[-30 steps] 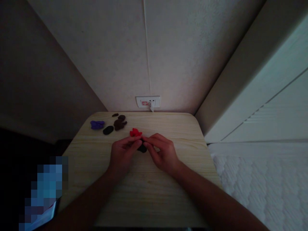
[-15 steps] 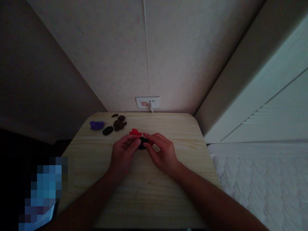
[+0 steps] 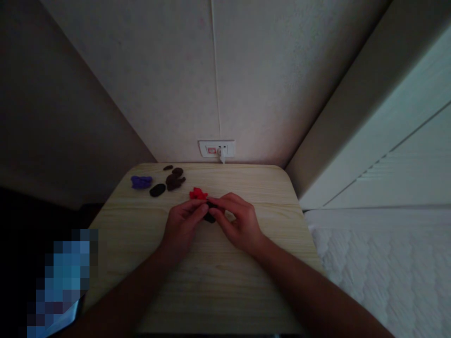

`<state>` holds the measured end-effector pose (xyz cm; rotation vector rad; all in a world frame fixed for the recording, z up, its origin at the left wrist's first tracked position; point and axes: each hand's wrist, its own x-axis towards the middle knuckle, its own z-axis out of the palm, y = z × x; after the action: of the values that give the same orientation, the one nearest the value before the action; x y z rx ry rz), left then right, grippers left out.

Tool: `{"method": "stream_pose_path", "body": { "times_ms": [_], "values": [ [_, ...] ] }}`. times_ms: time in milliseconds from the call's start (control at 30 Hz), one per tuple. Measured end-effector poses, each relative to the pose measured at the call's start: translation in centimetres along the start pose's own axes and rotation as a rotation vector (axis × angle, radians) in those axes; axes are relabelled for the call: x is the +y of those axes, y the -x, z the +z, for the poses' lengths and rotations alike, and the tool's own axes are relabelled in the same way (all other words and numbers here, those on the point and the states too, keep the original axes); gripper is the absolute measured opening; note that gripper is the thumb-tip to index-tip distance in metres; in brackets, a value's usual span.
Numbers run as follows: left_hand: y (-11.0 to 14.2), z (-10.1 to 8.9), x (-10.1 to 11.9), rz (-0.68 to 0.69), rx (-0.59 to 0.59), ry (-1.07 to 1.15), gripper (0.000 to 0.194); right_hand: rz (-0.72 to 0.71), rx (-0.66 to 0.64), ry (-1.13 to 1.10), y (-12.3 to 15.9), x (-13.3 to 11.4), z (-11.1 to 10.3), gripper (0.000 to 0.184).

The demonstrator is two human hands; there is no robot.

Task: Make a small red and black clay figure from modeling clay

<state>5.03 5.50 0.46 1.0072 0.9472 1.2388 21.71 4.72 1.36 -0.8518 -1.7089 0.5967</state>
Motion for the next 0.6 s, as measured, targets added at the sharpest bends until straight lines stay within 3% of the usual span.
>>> {"method": "stream_pose_path", "body": {
  "times_ms": [333,467,600],
  "values": [
    [-0.03,0.05,0.28,0.033,-0.005,-0.11,0.017,-0.01,0.006,0.015,-0.15,0.07,0.19,0.027],
    [-0.13,-0.13,-0.13,0.034,0.034,-0.082,0.018,-0.01,-0.045,0.039,-0.2,0.09,0.08,0.028],
    [-0.17,-0.3,-0.36,0.02,-0.005,-0.037,0.019,0.044,-0.071,0.012,0.02,0.07,0.07,0.025]
  ]
}}
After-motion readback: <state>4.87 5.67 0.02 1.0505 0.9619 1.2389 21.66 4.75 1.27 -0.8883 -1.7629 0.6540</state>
